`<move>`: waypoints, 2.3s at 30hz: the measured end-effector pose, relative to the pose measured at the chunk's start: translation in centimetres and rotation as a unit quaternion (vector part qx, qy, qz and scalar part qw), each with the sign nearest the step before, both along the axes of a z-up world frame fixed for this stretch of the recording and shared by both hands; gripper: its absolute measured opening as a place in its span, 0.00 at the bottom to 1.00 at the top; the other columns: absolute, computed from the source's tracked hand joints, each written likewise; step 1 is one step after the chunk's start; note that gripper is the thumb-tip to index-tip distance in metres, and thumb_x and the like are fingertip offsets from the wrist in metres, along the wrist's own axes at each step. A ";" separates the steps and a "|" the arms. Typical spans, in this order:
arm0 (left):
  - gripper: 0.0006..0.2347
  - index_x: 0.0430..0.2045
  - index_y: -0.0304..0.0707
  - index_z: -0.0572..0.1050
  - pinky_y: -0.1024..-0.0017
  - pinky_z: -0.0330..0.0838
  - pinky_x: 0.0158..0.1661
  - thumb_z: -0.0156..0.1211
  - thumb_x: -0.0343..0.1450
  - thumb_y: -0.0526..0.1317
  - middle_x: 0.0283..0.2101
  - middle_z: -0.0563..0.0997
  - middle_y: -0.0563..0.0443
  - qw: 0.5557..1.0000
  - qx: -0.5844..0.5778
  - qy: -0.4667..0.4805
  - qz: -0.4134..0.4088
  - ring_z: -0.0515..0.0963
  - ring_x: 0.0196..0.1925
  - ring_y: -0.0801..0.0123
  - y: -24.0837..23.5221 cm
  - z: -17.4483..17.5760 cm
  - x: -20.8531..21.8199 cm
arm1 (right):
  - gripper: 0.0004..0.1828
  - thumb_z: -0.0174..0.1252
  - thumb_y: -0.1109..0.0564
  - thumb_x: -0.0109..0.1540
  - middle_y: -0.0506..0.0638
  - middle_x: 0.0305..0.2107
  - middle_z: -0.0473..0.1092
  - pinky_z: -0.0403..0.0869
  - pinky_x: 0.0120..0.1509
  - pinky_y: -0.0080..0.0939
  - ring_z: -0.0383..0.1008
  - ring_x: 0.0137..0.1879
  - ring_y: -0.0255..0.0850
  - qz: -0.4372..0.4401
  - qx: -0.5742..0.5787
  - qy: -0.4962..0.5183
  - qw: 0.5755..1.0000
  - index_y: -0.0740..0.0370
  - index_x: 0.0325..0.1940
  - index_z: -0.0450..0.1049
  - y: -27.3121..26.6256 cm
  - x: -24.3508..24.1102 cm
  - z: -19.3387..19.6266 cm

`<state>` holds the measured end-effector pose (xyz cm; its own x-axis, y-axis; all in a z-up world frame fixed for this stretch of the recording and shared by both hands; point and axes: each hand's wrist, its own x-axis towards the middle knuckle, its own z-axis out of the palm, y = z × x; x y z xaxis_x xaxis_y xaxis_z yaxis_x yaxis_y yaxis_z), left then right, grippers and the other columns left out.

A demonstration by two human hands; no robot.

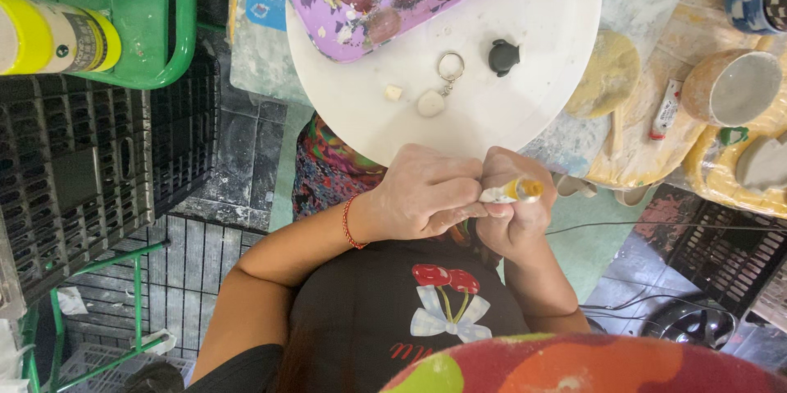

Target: The person decorates small clay objects and a ceramic dish by hand and using a paintbrush. They paint a patterned dish, handle a white clay piece, and apply a substance from a tube to another small item.

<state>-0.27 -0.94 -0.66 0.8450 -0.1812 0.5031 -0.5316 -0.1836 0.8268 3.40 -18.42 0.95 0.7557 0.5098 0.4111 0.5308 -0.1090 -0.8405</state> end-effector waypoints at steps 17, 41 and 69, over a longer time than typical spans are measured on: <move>0.13 0.29 0.41 0.69 0.64 0.68 0.33 0.66 0.75 0.47 0.35 0.71 0.53 0.999 0.024 -0.023 0.009 0.77 0.33 0.61 0.7 1.1 0.8 | 0.20 0.50 0.44 0.73 0.55 0.28 0.66 0.63 0.29 0.46 0.67 0.29 0.49 0.043 -0.084 0.007 0.995 0.63 0.37 0.65 -0.4 0.0 0.8; 0.11 0.34 0.47 0.72 0.62 0.70 0.37 0.71 0.73 0.46 0.38 0.72 0.52 0.979 0.114 -0.003 0.168 0.76 0.41 0.60 6.1 1.5 0.6 | 0.18 0.48 0.47 0.77 0.58 0.41 0.74 0.78 0.53 0.46 0.77 0.45 0.51 -0.057 -0.030 0.096 0.993 0.67 0.49 0.69 1.4 1.8 2.5; 0.10 0.46 0.55 0.80 0.62 0.65 0.57 0.64 0.72 0.42 0.55 0.72 0.61 0.961 0.251 0.064 0.094 0.69 0.60 0.67 12.8 -1.1 0.4 | 0.18 0.44 0.48 0.85 0.62 0.50 0.69 0.71 0.37 0.45 0.68 0.33 0.47 -0.042 0.036 0.173 0.983 0.69 0.61 0.61 3.9 15.3 -2.3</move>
